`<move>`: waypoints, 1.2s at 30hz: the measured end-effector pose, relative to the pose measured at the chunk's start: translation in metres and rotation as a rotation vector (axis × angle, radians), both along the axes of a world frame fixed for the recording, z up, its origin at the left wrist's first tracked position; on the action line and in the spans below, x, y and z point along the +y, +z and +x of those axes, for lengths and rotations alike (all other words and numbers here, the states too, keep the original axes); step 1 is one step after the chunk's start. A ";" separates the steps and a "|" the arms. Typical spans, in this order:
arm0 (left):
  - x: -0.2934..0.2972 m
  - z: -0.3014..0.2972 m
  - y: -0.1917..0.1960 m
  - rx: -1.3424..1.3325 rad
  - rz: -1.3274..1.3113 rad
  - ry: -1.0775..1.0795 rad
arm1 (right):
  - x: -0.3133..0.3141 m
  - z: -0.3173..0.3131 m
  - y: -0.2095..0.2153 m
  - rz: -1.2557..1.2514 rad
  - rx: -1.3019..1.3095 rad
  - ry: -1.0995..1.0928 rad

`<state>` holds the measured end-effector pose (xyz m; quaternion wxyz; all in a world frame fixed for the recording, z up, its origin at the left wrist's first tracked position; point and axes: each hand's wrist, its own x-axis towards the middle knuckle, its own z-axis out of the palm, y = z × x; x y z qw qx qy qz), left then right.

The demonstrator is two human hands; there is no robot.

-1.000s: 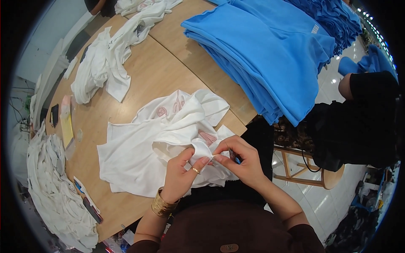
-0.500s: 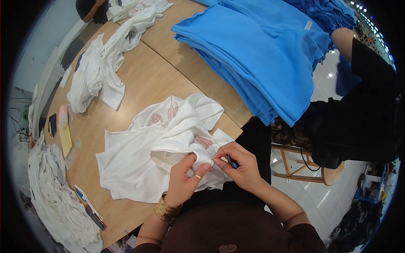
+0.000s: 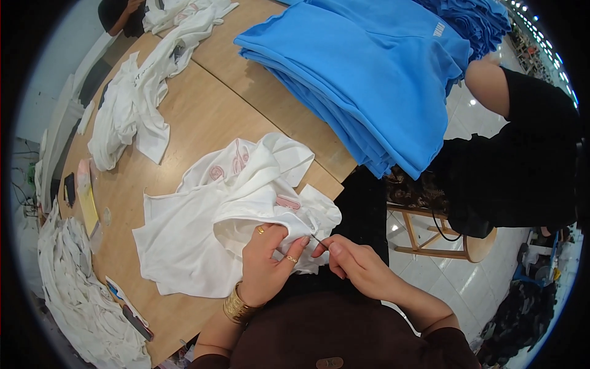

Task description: Trimming loose threads from a white garment using scissors in a factory setting.

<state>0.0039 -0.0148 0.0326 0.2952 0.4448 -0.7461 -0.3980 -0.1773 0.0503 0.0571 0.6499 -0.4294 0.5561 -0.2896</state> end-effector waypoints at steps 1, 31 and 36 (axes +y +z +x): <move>0.000 -0.001 0.000 0.001 0.003 -0.001 | 0.001 0.000 0.000 -0.004 0.010 -0.006; 0.005 -0.012 -0.002 0.066 -0.021 -0.025 | 0.013 0.001 0.002 -0.001 0.115 -0.121; 0.007 -0.013 -0.003 0.060 -0.073 -0.038 | 0.011 0.001 0.000 0.022 0.107 -0.115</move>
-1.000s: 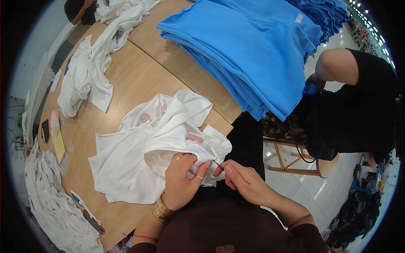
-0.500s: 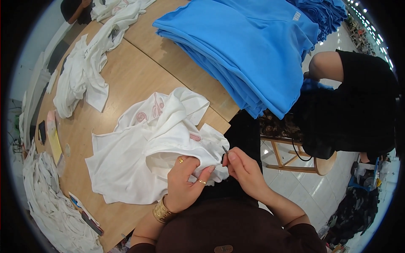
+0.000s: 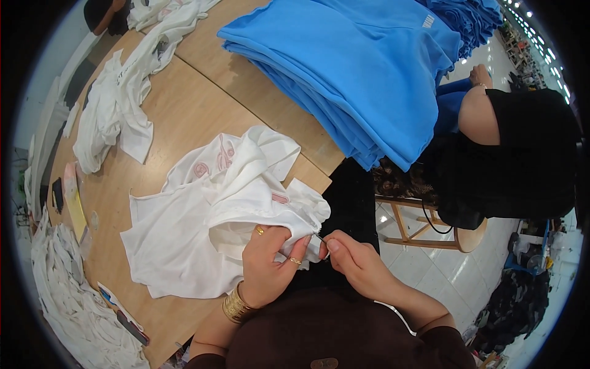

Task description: Trimming loose threads from a white garment using scissors in a factory setting.

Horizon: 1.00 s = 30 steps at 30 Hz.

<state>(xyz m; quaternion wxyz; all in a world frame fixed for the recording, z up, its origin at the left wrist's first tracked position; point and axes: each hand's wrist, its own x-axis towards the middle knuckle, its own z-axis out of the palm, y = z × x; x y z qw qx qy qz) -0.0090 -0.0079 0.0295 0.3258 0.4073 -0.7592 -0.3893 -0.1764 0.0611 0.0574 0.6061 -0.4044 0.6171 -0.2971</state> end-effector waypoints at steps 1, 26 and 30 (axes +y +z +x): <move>0.000 0.000 0.000 0.002 0.000 -0.001 | 0.000 0.000 0.000 0.000 0.002 -0.001; 0.002 0.019 -0.010 0.103 0.339 -0.047 | -0.018 -0.015 -0.026 -0.457 0.464 -0.143; 0.000 0.018 -0.003 0.055 0.297 -0.060 | -0.018 -0.003 -0.010 -0.507 0.274 -0.021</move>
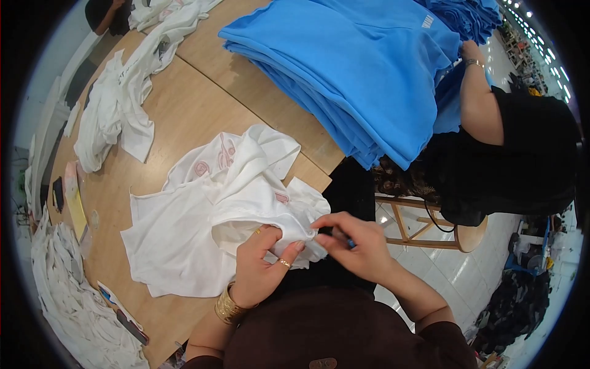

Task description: Trimming loose threads from a white garment using scissors in a factory setting.

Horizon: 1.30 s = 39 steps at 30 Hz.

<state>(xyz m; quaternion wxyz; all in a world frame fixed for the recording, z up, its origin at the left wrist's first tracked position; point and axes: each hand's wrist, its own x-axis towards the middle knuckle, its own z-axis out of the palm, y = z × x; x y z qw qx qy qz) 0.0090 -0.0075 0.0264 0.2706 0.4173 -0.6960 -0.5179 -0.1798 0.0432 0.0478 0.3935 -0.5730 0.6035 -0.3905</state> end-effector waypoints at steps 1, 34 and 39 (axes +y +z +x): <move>0.000 -0.001 0.001 0.001 -0.001 -0.001 | 0.000 0.001 -0.005 -0.001 0.001 -0.001; -0.012 0.004 -0.003 0.123 0.040 -0.095 | -0.003 0.003 -0.022 -0.182 0.087 -0.008; -0.013 0.004 0.004 0.421 0.807 -0.062 | -0.004 0.011 -0.023 -0.194 0.091 -0.096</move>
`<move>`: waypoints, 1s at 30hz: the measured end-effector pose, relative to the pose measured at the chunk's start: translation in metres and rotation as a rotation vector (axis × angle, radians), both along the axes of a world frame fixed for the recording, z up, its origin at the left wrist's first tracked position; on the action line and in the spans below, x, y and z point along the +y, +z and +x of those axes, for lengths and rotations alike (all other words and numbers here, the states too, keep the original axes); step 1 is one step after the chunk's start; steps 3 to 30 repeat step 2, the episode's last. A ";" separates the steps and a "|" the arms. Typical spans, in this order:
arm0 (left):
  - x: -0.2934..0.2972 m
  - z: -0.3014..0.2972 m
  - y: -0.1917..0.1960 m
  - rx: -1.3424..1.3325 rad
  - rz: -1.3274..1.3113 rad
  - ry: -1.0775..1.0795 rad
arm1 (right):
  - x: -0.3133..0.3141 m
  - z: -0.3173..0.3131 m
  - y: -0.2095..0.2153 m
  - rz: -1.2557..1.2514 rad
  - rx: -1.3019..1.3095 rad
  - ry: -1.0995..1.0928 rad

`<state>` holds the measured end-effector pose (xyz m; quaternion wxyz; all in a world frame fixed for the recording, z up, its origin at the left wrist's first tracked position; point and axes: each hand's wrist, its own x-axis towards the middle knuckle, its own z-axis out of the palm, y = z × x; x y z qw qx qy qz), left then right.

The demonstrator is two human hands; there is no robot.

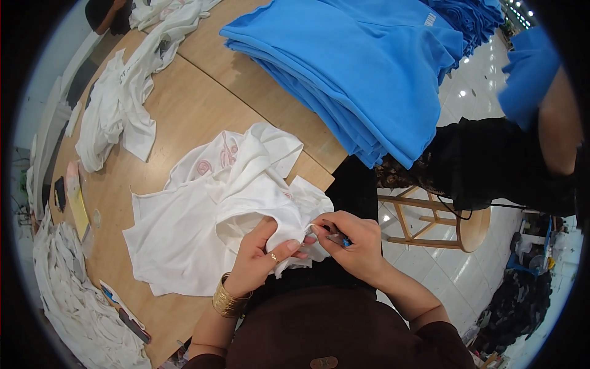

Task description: Trimming loose threads from a white garment using scissors in a factory setting.

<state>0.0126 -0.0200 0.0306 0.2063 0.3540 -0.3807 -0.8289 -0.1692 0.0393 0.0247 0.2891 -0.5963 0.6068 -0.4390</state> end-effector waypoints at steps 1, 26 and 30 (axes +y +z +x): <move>0.000 0.001 -0.004 0.023 0.012 -0.012 | 0.000 0.003 0.000 0.009 -0.027 -0.036; 0.001 0.003 -0.012 0.046 0.023 -0.022 | -0.001 0.003 0.000 0.008 -0.028 -0.035; 0.001 0.003 -0.012 0.046 0.023 -0.022 | -0.001 0.003 0.000 0.008 -0.028 -0.035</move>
